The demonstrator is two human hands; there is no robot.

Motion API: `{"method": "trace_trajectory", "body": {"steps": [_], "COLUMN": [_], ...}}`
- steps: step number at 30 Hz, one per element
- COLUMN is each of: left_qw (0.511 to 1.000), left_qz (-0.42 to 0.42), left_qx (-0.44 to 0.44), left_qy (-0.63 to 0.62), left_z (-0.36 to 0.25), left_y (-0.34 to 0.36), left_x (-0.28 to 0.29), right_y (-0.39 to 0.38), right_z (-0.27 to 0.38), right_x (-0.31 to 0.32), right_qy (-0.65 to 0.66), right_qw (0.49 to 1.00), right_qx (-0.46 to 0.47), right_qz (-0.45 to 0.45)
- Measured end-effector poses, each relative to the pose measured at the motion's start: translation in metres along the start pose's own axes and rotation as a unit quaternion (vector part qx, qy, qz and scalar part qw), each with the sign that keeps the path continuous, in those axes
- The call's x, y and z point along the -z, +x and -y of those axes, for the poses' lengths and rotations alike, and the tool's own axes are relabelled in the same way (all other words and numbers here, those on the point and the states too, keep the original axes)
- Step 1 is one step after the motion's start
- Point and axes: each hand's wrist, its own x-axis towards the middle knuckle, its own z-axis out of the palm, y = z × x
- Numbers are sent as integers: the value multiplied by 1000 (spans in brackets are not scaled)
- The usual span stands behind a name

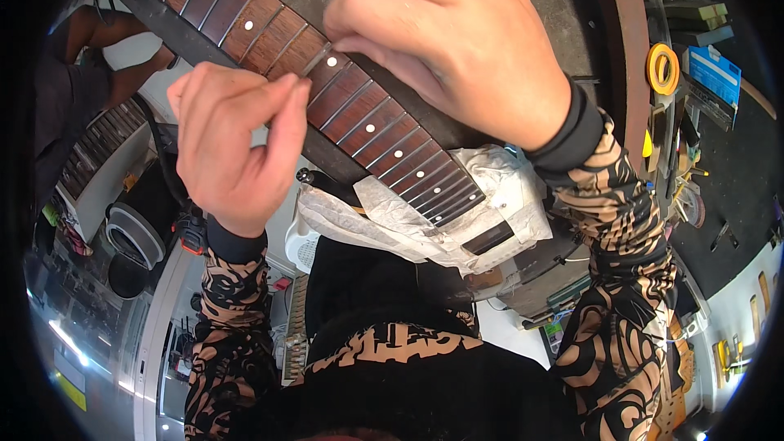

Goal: The person holds a metal ruler against the frets of a guitar neck and scrapes along the wood between the frets with a thin metal blade.

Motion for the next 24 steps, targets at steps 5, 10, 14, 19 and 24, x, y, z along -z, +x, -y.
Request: {"method": "trace_trajectory", "body": {"steps": [5,10,14,19,24], "left_qw": [998,1000,997,1000,996], "left_qz": [42,-7,64,3,66], "left_qx": [0,0,15,1,8], "left_qy": [-44,-1,-45,-16,-62], "left_z": [-1,1,-4,1,-2], "left_y": [2,1,-6,-4,-9], "left_x": [1,0,4,2,7], "right_y": [-16,6,-5,4,-4], "right_z": [-3,5,10,1,12], "right_x": [-1,2,9,6,7], "right_qy": [41,93,24,-20,12], "right_qw": [998,992,997,999,998], "right_qx": [-43,-74,-42,7,-27], "right_qz": [9,-28,54,27,49]}}
